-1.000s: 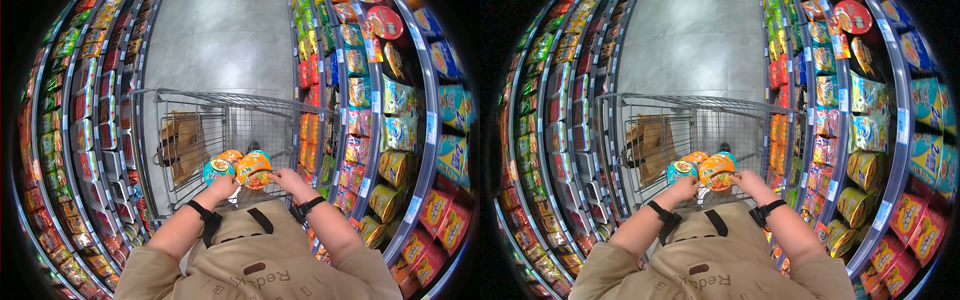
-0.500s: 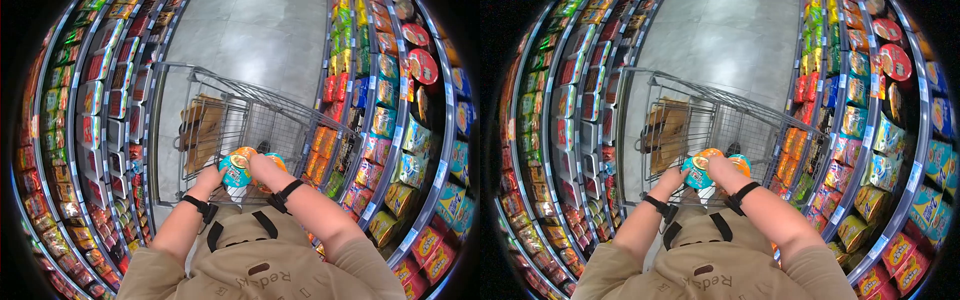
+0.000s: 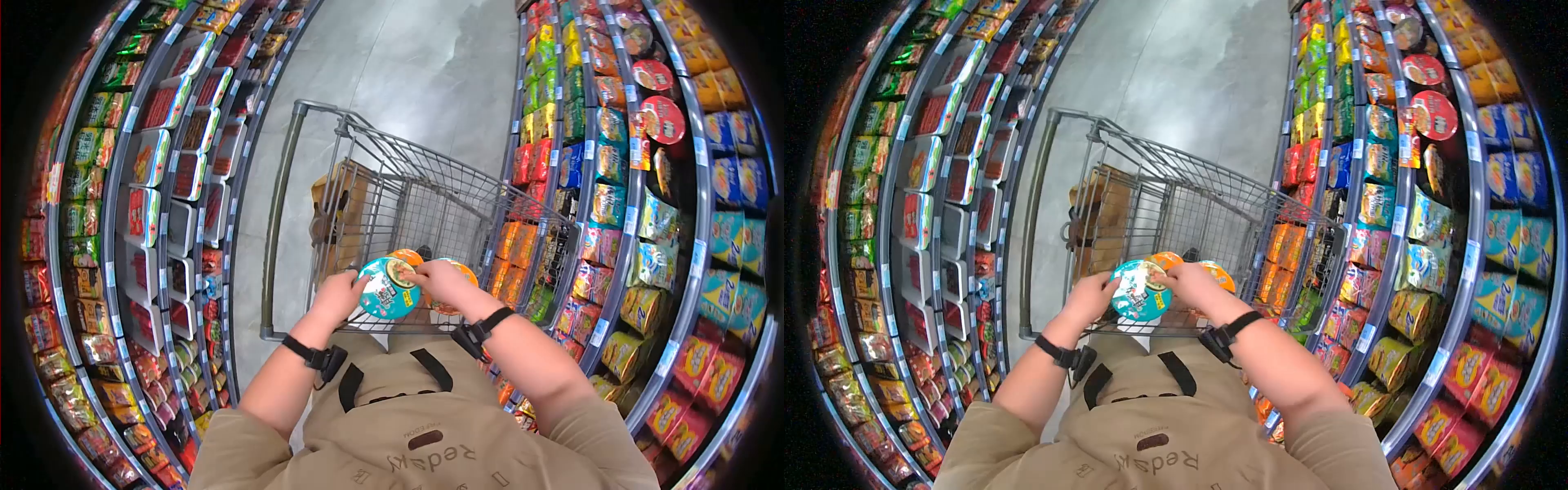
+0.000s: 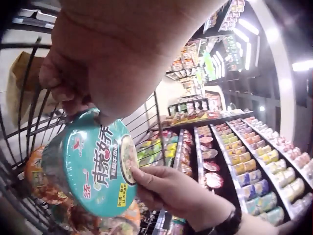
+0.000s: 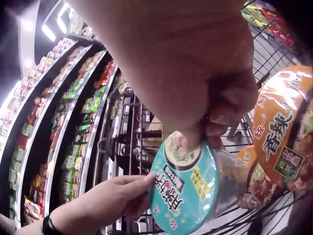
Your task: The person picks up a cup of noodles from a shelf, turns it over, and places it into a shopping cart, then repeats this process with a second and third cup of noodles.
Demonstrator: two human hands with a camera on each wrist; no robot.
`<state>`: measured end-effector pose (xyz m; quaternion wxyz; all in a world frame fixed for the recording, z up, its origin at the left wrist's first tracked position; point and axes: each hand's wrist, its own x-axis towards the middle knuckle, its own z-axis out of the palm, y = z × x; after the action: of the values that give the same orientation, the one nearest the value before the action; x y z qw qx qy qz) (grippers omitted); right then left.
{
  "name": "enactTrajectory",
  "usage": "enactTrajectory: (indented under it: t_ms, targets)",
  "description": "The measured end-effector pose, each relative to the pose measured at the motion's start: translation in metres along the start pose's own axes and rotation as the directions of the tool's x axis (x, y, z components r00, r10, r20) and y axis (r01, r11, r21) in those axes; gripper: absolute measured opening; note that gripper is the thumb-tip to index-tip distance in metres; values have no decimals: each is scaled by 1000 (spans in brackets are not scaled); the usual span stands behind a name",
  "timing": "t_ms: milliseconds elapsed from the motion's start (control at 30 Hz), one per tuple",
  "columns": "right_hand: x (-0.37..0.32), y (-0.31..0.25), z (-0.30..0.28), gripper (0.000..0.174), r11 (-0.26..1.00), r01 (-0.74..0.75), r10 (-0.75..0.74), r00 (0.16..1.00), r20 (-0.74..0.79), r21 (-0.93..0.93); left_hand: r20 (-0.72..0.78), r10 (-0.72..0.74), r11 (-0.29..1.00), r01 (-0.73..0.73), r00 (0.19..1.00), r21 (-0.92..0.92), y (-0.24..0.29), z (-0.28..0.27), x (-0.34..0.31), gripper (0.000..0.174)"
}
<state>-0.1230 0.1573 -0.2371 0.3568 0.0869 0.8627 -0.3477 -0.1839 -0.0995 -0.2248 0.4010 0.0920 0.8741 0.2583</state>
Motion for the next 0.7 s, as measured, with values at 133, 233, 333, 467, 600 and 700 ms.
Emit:
enactTrajectory:
  t_ms: [133, 233, 333, 467, 600, 700]
  targets:
    - [-54, -30, -9, 42, 868, -33, 63, 997, -43, 495, 83, 224, 974, -225, 971, 12, 22, -71, -44, 39]
    - [-106, -52, 1, 36, 594, -100, 179, 984, -9, 798, 179, 421, 895, -439, 889, 80, 25, -102, -77, 39]
    - [-155, -75, 27, 31, 357, -55, 161, 987, -4, 933, 306, 614, 740, -666, 728, 100, 24, -124, -99, 57]
    - [-209, -117, 69, 32, 155, 16, 195, 980, -47, 988, 380, 783, 589, -784, 493, -198, 23, -128, -119, 104]
    - [-252, -139, 111, 32, -25, 86, 243, 967, -77, 996, 462, 797, 575, -724, 389, -382, 24, -113, -134, 116]
    - [-284, -150, 128, 32, -70, 166, 282, 949, -140, 984, 476, 804, 578, -651, 355, -491, 28, -99, -138, 116]
